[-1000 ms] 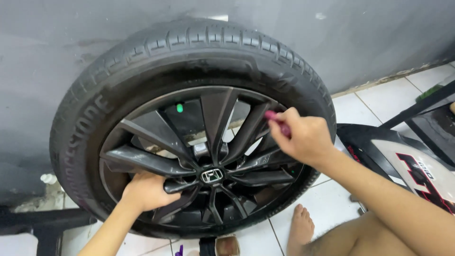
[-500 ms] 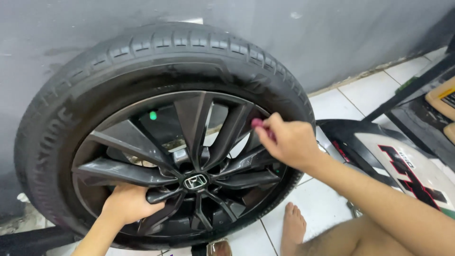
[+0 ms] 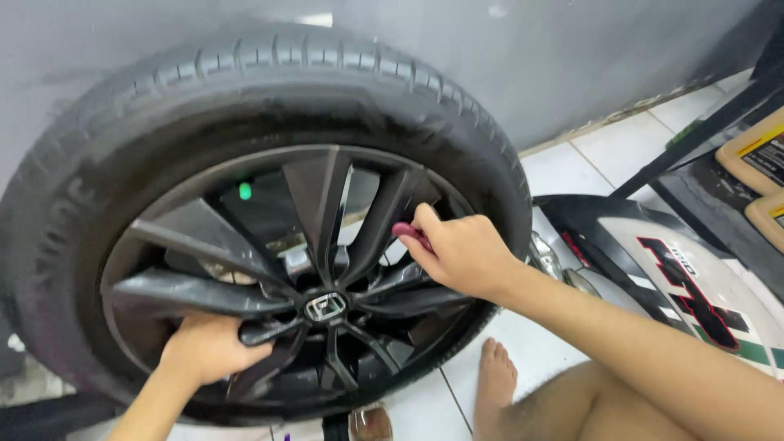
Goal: The person scrubs the spokes and rim of a car wheel using a small purple sponge. They hold the wheel with one hand while cleaning with the other, moving around the wheel to clean different sections.
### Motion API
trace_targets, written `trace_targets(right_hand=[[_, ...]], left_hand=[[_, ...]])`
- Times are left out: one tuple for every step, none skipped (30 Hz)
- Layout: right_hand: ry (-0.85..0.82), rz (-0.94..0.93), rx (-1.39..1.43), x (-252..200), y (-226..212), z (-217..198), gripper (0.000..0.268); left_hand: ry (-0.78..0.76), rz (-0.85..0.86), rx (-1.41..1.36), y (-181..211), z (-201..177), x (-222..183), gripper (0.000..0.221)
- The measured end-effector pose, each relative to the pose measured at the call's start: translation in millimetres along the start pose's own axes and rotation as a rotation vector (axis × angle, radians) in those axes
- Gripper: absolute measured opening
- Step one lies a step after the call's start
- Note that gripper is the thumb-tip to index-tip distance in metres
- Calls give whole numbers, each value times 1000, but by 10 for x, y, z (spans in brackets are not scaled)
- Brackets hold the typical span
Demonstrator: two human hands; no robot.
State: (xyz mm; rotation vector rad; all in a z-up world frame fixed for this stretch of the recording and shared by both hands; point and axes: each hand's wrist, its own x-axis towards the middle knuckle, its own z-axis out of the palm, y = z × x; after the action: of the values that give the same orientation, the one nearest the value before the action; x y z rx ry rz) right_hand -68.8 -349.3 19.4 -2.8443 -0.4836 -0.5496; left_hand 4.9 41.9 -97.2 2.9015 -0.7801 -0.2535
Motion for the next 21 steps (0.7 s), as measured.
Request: trace_targets(right_hand=[[13,5,-8,96,45,-92,35],[91,138,97,123,49,-158,30],[168,273,200,149,48,-214,26],[153,272,213,97,58,-131,26],[109,191,69,47,62,-54,23],[86,104,-88,54,111,2,22],[92,96,-88,30,35,23,22],[35,63,-79,6,-24,35,22],[-22,30,-70,-18,-76,55,22],[-31,44,-61,-4,-17,32,22],[49,109,2,10,40,21,23],[130,155,63,76,116,10,24],[123,150,69,52,92,22,24],[77,113,3,48,64,28,23],[33,75,-64,42,40,23,21],[50,75,-72,57,2,10,21],[53,8,-70,70,-23,-2,19],[40,-46,-56,15,-89,6,16],[40,-34,-53,80,33,-27,16],[134,6,25,90,110,-34,18],[228,49,102,102,178,-38,21]], left_hand=[[10,10,7,6,-91,96,70],[73,106,-50,31,-118,79,78],[136,202,-108,48,-137,59,86],[123,187,-112,296,-441,7,86],[-121,27,-41,540,-753,-34,88],[-340,-129,33,776,-1098,23,92],[-332,-134,33,757,-1076,-14,92],[-348,-142,48,743,-1075,-13,92],[-363,-150,62,730,-1067,-6,92],[-381,-144,67,745,-1083,-17,92],[-380,-136,68,752,-1092,-27,92],[-367,-142,60,755,-1099,-46,92],[-372,-150,55,765,-1102,-28,92],[-374,-143,60,770,-1118,-26,93],[-376,-135,64,783,-1141,-24,94],[-359,-130,72,704,-1023,-15,94],[-357,-143,42,631,-904,6,95],[-379,-154,13,561,-758,-27,96],[-387,-148,20,657,-927,36,96],[-362,-119,44,758,-1045,6,95],[-336,-90,66,853,-1168,-25,95]])
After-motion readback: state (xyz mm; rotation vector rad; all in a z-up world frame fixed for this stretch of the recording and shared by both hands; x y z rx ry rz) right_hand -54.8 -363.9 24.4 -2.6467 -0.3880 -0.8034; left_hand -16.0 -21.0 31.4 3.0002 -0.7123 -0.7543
